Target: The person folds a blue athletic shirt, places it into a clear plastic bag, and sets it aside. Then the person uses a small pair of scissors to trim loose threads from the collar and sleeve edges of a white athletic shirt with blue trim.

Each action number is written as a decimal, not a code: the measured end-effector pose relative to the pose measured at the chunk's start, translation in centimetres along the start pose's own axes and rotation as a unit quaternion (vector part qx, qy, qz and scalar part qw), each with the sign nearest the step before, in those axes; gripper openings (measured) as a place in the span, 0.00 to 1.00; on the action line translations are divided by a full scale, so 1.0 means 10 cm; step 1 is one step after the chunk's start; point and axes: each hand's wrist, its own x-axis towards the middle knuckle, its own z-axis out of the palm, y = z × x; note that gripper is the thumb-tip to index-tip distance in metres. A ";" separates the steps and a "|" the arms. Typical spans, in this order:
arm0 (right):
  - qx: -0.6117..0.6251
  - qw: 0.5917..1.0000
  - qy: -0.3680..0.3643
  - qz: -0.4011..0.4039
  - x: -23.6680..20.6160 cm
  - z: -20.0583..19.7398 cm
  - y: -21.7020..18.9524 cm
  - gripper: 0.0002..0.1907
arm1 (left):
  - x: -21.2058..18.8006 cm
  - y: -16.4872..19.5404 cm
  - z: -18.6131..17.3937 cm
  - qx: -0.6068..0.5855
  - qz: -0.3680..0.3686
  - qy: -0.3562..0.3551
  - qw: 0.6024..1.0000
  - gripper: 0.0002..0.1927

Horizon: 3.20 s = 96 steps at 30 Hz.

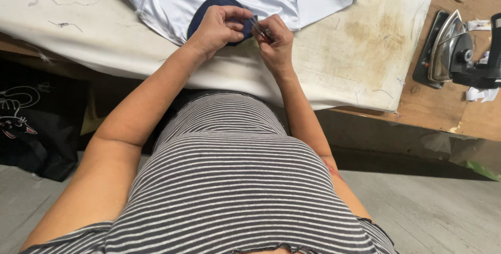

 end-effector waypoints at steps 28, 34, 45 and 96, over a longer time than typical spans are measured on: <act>-0.309 0.936 0.057 -0.156 -0.18 -0.26 -0.47 0.10 | -0.30 0.31 0.20 -0.118 0.035 0.018 0.992 0.30; -0.286 0.945 0.057 -0.148 -0.18 -0.23 -0.45 0.11 | -0.30 0.34 0.20 -0.088 0.032 0.018 0.995 0.30; -0.298 0.941 0.059 -0.151 -0.15 -0.22 -0.45 0.09 | -0.29 0.28 0.22 -0.075 0.040 0.005 0.996 0.29; -0.183 0.974 0.133 0.030 -0.29 -1.50 0.56 0.11 | -1.41 0.55 -0.71 0.590 0.084 0.066 0.801 0.32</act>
